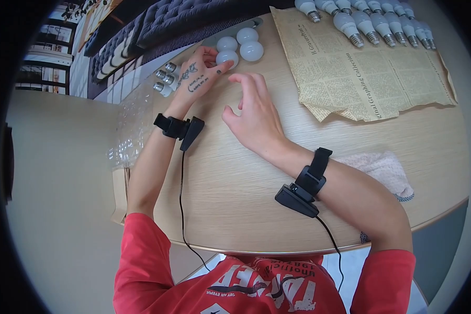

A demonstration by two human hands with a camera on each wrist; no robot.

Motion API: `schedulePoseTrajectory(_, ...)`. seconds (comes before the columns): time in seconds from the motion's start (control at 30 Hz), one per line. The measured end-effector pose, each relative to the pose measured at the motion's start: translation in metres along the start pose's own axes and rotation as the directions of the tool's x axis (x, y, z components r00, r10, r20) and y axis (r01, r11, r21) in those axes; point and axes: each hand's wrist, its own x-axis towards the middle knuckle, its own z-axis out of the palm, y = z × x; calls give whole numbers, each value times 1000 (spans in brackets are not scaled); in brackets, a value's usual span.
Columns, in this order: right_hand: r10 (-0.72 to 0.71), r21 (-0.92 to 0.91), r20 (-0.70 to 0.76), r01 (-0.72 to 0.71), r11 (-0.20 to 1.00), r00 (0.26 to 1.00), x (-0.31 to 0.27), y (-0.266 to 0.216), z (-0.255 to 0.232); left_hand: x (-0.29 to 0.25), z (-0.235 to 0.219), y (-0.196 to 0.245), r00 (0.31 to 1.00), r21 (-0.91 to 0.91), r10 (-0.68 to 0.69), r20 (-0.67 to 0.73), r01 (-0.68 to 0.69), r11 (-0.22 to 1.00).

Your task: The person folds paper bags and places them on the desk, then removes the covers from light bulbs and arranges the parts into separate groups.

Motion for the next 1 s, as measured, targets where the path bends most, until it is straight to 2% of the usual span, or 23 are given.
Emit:
schedulePoseTrajectory(0.63,-4,-9,14,4,1000,1000,-1,0,0,3,2,5,1000,-16,27,-8,-27,1000)
schedulePoseTrajectory(0.8,-4,-1,1,4,1000,1000,-1,1,0,4,-2,6,998,35,31,-46,-30,999)
schedulePoseTrajectory(0.93,0,41,70,-3,999,998,0,1,-2,10,-8,15,985,92,119,-124,-108,990)
schedulePoseTrajectory(1.0,5,74,89,-12,997,996,0,0,-2,17,-11,26,965,108,227,-134,-214,971)
